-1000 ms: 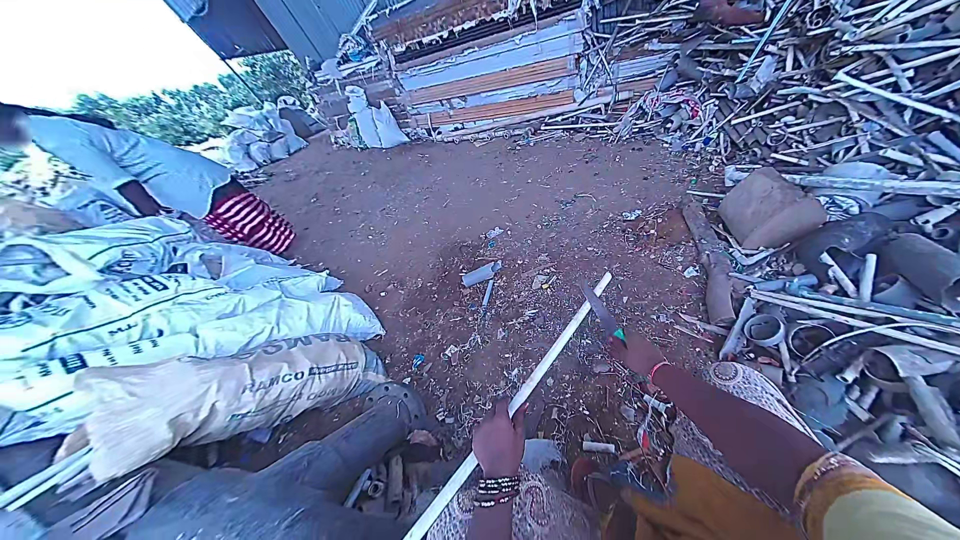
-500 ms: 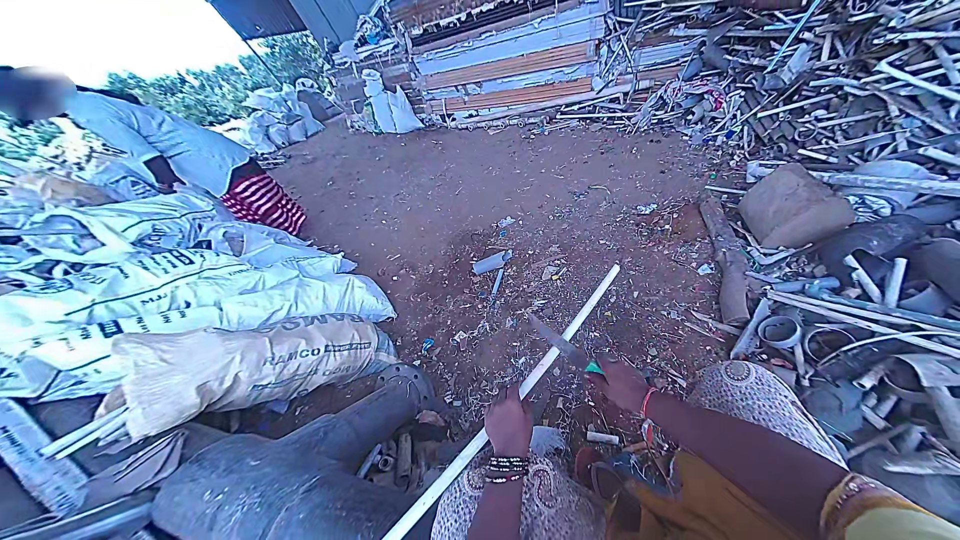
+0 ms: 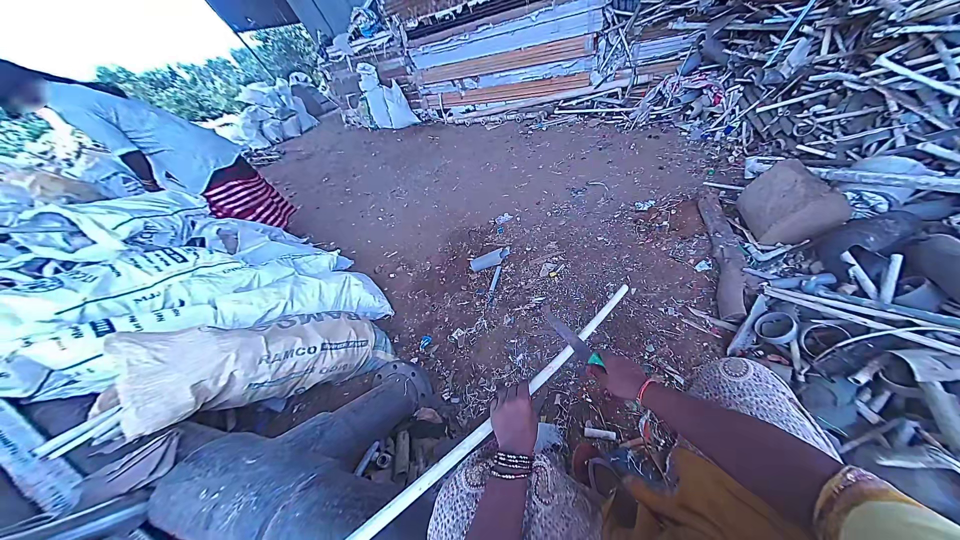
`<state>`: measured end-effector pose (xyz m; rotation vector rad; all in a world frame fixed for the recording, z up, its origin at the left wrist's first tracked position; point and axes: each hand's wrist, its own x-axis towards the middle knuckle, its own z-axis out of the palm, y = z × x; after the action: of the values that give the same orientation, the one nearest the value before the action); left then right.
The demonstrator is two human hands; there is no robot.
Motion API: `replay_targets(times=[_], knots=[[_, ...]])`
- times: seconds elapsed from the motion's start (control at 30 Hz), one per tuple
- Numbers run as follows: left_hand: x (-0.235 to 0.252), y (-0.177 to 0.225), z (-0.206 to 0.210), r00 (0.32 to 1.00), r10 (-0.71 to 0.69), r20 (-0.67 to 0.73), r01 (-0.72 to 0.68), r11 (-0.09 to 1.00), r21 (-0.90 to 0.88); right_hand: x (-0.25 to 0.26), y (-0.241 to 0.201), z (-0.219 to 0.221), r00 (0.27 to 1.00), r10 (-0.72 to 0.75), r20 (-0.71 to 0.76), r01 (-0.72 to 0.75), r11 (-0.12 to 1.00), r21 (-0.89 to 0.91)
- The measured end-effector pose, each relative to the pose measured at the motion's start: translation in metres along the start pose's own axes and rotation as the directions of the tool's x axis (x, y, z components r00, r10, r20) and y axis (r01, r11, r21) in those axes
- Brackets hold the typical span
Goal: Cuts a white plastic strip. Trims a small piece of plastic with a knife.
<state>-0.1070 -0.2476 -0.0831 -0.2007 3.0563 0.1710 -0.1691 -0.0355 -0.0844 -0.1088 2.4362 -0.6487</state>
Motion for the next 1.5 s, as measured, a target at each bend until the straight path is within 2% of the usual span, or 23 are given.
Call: replay_targets(times=[0.07, 0.13, 0.23, 0.3, 0.4, 0.47, 0.53, 0.6, 0.73, 0.8, 0.87, 0.93, 1.0, 1.03, 1.07, 1.13, 1.17, 1.23, 1.3, 1.37, 1.4, 1.43, 1.5], knots=[[0.003, 0.002, 0.003, 1.000, 0.018, -0.018, -0.017, 0.999, 0.036, -0.005, -0.002, 0.006, 0.999, -0.039, 0.033, 0.041, 0.997, -0.060], [0.006, 0.005, 0.003, 0.999, 0.010, 0.047, -0.013, 0.998, 0.055, -0.009, -0.005, 0.013, 0.988, -0.130, 0.082, 0.139, 0.984, -0.109], [0.006, 0.005, 0.002, 0.994, 0.004, 0.105, -0.012, 0.997, 0.071, 0.000, -0.002, 0.011, 0.995, -0.069, 0.065, 0.074, 0.994, -0.076], [0.004, 0.005, 0.006, 0.998, 0.024, 0.051, -0.028, 0.997, 0.067, 0.003, -0.001, 0.005, 0.998, -0.003, 0.065, 0.006, 0.999, -0.049], [0.005, 0.002, 0.011, 0.996, 0.066, -0.051, -0.063, 0.996, 0.070, -0.003, -0.005, 0.010, 0.979, -0.130, 0.156, 0.142, 0.988, -0.064], [0.006, 0.003, 0.013, 0.995, 0.081, -0.057, -0.077, 0.995, 0.070, -0.004, -0.005, 0.012, 0.965, -0.177, 0.192, 0.190, 0.980, -0.052], [0.003, 0.004, 0.011, 0.998, 0.066, 0.004, -0.066, 0.995, 0.073, 0.004, 0.001, 0.010, 0.982, -0.112, 0.153, 0.118, 0.993, -0.031], [0.002, 0.006, 0.009, 0.998, 0.064, -0.008, -0.064, 0.996, 0.068, 0.009, 0.004, 0.004, 0.993, -0.029, 0.114, 0.031, 0.999, -0.013], [0.006, 0.008, 0.007, 0.999, 0.030, 0.014, -0.031, 0.998, 0.046, -0.005, -0.006, 0.015, 0.966, -0.185, 0.181, 0.192, 0.981, -0.025], [0.006, 0.010, 0.007, 0.995, 0.014, 0.097, -0.018, 0.999, 0.036, 0.000, -0.002, 0.017, 0.977, -0.143, 0.159, 0.149, 0.989, -0.025], [0.004, 0.014, 0.005, 0.993, 0.041, 0.113, -0.045, 0.998, 0.035, 0.015, 0.010, 0.011, 0.996, -0.064, 0.069, 0.055, 0.989, 0.134], [-0.001, 0.015, 0.006, 0.993, 0.114, -0.001, -0.114, 0.993, -0.020, 0.022, 0.019, 0.008, 0.997, -0.066, -0.048, 0.081, 0.876, 0.475], [-0.003, 0.016, 0.004, 0.984, 0.168, -0.050, -0.172, 0.982, -0.074, 0.017, 0.017, 0.006, 0.989, -0.098, -0.109, 0.145, 0.599, 0.787], [-0.004, 0.016, 0.002, 0.984, 0.178, -0.022, -0.180, 0.978, -0.102, 0.012, 0.014, 0.006, 0.988, -0.104, -0.118, 0.154, 0.488, 0.859], [-0.003, 0.016, -0.002, 0.984, 0.176, 0.017, -0.173, 0.976, -0.134, 0.008, 0.010, 0.004, 0.987, -0.106, -0.118, 0.152, 0.416, 0.897], [-0.002, 0.016, -0.004, 0.985, 0.173, 0.005, -0.169, 0.968, -0.186, 0.005, 0.005, 0.000, 0.991, -0.064, -0.116, 0.131, 0.330, 0.935], [-0.003, 0.017, -0.007, 0.989, 0.144, 0.045, -0.133, 0.974, -0.185, 0.004, 0.004, -0.002, 0.993, -0.036, -0.112, 0.117, 0.297, 0.948], [0.000, 0.016, -0.018, 0.975, 0.030, 0.221, -0.007, 0.995, -0.103, 0.003, 0.004, -0.006, 0.993, 0.003, -0.115, 0.111, 0.264, 0.958], [0.005, 0.005, -0.024, 0.928, -0.073, 0.366, 0.091, 0.995, -0.031, 0.008, 0.008, -0.011, 0.988, 0.029, -0.153, 0.142, 0.233, 0.962], [0.008, -0.010, -0.023, 0.904, -0.089, 0.418, 0.114, 0.993, -0.035, 0.013, 0.016, -0.018, 0.979, 0.023, -0.202, 0.191, 0.240, 0.952], [0.008, -0.014, -0.022, 0.904, -0.079, 0.421, 0.108, 0.993, -0.046, 0.015, 0.021, -0.021, 0.973, -0.002, -0.231, 0.222, 0.281, 0.934], [0.008, -0.015, -0.021, 0.909, -0.072, 0.410, 0.100, 0.994, -0.047, 0.018, 0.026, -0.023, 0.963, -0.029, -0.267, 0.259, 0.365, 0.895], [0.006, -0.010, -0.023, 0.931, -0.079, 0.356, 0.089, 0.996, -0.011, 0.027, 0.038, -0.029, 0.942, -0.046, -0.332, 0.284, 0.635, 0.719]])
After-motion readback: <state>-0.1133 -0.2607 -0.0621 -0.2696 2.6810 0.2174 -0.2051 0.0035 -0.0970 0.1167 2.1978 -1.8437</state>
